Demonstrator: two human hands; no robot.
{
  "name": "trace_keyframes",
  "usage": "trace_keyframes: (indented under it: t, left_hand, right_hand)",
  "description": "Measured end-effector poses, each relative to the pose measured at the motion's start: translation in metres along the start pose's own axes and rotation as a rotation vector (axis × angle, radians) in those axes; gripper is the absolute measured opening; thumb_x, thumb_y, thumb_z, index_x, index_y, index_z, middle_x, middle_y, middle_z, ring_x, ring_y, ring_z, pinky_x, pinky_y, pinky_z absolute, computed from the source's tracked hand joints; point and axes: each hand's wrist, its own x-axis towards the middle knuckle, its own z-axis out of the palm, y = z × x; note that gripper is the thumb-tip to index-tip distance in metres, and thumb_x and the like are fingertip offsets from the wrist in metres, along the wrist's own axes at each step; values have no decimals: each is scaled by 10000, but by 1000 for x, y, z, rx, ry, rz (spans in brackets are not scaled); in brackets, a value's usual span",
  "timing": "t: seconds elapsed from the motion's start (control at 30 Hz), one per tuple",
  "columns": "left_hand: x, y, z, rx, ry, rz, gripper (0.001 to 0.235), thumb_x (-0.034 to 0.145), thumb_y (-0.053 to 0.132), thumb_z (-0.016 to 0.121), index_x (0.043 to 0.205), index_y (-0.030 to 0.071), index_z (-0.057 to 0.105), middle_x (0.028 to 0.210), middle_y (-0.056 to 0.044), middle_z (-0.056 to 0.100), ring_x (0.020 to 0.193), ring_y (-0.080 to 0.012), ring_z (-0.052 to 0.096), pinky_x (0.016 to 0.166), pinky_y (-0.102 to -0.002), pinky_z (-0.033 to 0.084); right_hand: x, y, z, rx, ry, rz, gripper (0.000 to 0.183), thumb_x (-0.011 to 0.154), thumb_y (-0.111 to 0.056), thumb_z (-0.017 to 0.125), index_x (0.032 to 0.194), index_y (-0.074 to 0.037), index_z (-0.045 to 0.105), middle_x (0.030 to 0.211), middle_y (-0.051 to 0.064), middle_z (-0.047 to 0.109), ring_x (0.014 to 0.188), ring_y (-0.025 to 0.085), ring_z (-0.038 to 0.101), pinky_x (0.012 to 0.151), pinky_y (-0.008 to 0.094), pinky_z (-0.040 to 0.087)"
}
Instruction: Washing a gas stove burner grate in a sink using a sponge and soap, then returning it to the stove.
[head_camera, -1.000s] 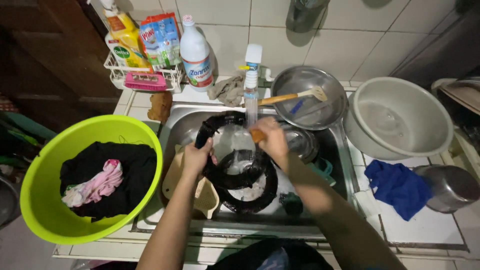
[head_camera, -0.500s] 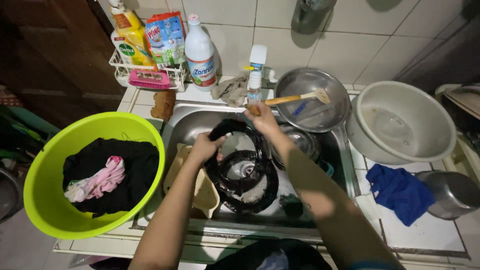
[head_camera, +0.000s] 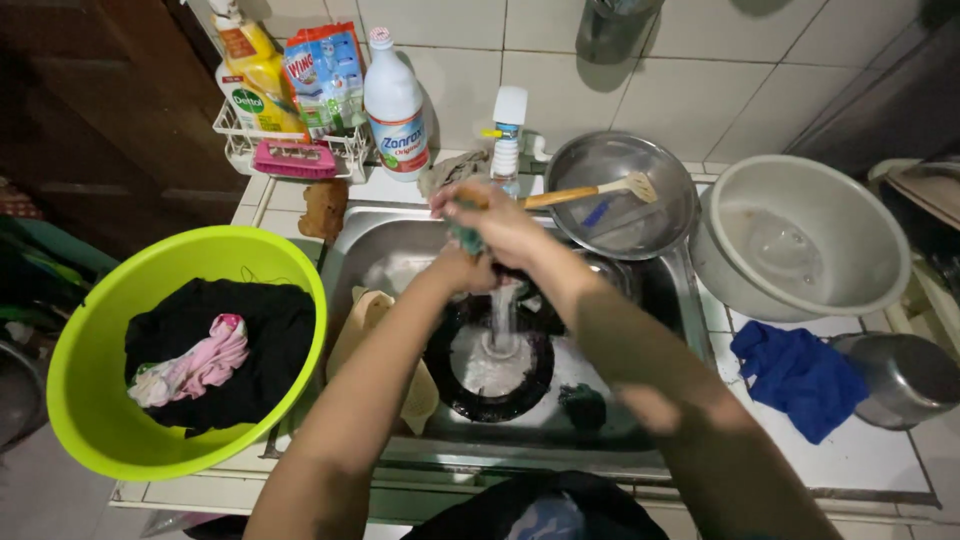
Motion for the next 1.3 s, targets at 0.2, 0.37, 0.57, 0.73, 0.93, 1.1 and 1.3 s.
trace_keyframes:
  t: [0.2, 0.37, 0.57, 0.73, 0.93, 1.1, 1.3]
  left_hand:
    - [-101, 83, -55, 527, 625, 261, 253, 760, 122, 684, 1000, 127, 764, 897, -42, 713, 1076, -286, 644, 1067, -765, 272]
    - [-116, 41, 15, -133, 872, 15, 52, 787, 386, 789, 812, 344, 772, 1387, -80, 426, 1329, -356, 426, 828, -606, 493]
    - [-156, 79, -26, -1024, 856, -379, 875, 880, -199, 423, 1638, 184, 210, 1602, -431, 82, 1499, -551, 77, 1174, -620, 312]
    - [-112, 39, 3, -1722, 896, -558, 722, 984, 334, 408, 1632, 142, 153, 1584, -362, 254, 1096, -456, 553, 866, -498, 534]
    - [-99, 43, -3, -835, 650, -670, 512, 968, 634, 524, 1066, 208, 791, 866, -115, 754, 983, -345, 717, 840, -456, 567]
    - [-82, 7, 9, -574, 587, -646, 363, 904, 558, 613, 863, 250, 802, 741, -54, 740, 872, -329, 741, 693, -440, 592]
    - [-115, -2, -6, -802, 667, -528, 562, 968, 567, 615, 763, 70, 776, 609, -194, 679, 671, -335, 740, 636, -449, 563]
  right_hand:
    - [-14, -5, -47, -13, -43, -54, 374, 819, 39, 746, 1183, -19, 683, 997, 129, 744, 821, 204, 744, 656, 328, 639]
    - [3, 79, -88, 237, 152, 271, 379, 958, -3, 597, 1334, -39, 622, 1160, 224, 718, 944, 376, 756, 738, 562, 682]
    - [39, 146, -96, 230, 165, 214, 423, 975, -19, 575, 1384, -116, 619, 1171, 169, 721, 904, 328, 755, 698, 424, 691]
    - [28, 98, -40, 211, 55, 205, 444, 949, -168, 669, 1386, -112, 615, 1103, 188, 693, 789, 261, 693, 539, 292, 612]
    - [27, 58, 14, 133, -33, 156, 651, 928, -725, 527, 967, -85, 639, 841, 155, 616, 573, 203, 583, 340, 210, 418]
    - [21, 34, 48, 106, 20, 132, 684, 954, -722, 461, 657, -111, 539, 582, 46, 486, 436, 127, 450, 347, 206, 367]
    - [41, 46, 20, -193, 142, 108, 618, 927, -727, 557, 638, -186, 487, 514, -26, 466, 416, 90, 517, 343, 206, 453]
